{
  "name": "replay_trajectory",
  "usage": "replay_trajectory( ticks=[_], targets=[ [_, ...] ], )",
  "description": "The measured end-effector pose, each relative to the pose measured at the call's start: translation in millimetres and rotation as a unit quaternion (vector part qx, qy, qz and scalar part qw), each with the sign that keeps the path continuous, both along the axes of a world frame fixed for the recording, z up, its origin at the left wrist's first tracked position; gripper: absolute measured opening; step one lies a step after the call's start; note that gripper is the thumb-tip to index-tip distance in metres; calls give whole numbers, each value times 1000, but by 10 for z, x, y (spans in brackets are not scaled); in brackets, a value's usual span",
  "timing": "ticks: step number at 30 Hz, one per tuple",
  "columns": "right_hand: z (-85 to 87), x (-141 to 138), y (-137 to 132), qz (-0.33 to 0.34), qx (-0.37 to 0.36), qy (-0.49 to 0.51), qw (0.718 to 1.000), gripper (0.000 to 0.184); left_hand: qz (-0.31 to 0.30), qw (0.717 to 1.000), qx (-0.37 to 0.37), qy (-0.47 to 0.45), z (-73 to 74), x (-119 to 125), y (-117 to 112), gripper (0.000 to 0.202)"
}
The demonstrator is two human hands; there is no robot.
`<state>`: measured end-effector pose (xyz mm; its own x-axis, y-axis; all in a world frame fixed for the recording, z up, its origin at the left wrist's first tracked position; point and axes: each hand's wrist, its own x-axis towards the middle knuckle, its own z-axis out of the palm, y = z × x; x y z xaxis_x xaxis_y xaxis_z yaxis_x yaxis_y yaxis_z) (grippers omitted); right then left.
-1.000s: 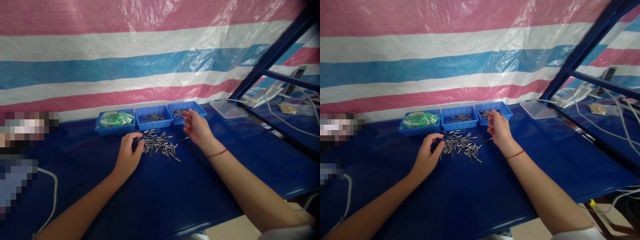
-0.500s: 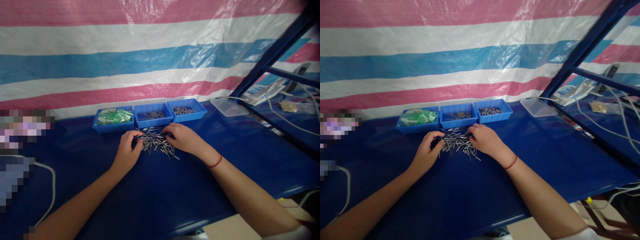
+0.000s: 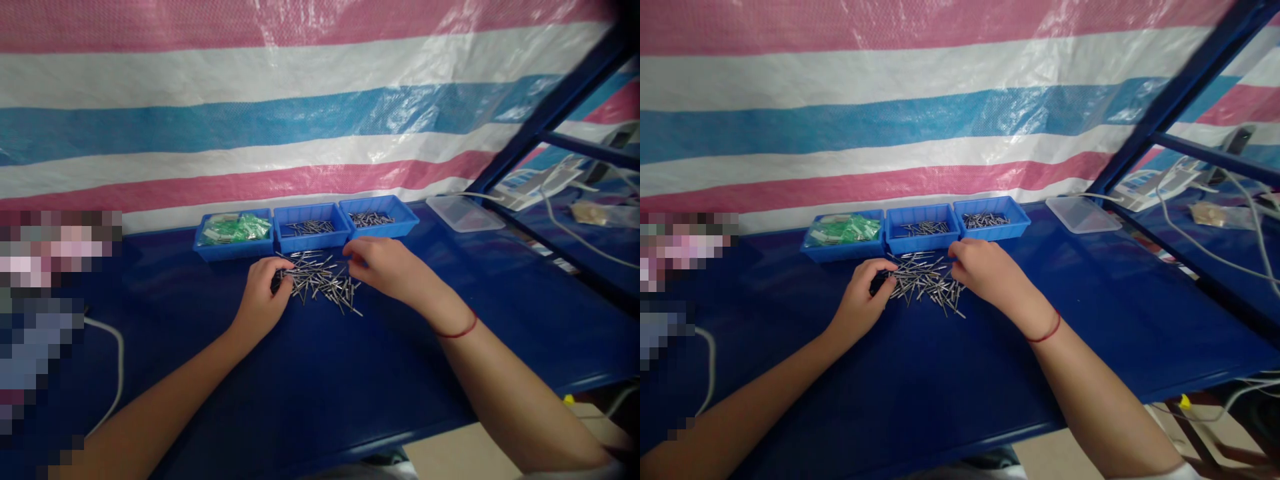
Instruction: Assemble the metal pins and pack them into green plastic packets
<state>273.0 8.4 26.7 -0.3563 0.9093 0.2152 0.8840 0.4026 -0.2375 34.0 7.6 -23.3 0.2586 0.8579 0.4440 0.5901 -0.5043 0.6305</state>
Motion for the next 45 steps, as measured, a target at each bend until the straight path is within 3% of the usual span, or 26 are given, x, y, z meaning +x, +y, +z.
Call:
replay_trajectory(
  ticks=[4, 7, 12, 16, 21, 28, 36, 45],
  targets=[
    [-9, -153, -65, 48, -5, 179, 983, 13, -34, 998, 40, 23, 45, 39, -62, 17],
    [-117, -379, -148, 96, -100, 348, 927, 7, -69, 996, 61, 16, 60, 49, -108, 18],
    [-242, -583, -230, 83, -225, 515, 823, 11, -82, 994, 34, -58, 37, 29, -129, 8],
    [-232, -596, -229, 77, -248, 565, 783, 15, -80, 993, 13, -90, 44, 29, -131, 7],
    [-239, -601, -221, 86, -263, 564, 778, 17, -81, 992, 10, -99, 83, 41, -154, 7],
    [-255, -567, -203, 124, -275, 504, 810, 18, -96, 989, 15, -109, 85, 38, -166, 6],
    [-225, -554, -189, 116, -275, 503, 811, 19, -80, 990, -3, -115, 47, 23, -159, 9],
    [-170, -523, -175, 69, -228, 534, 811, 18, -62, 990, -29, -121, 38, 17, -160, 5]
  ],
)
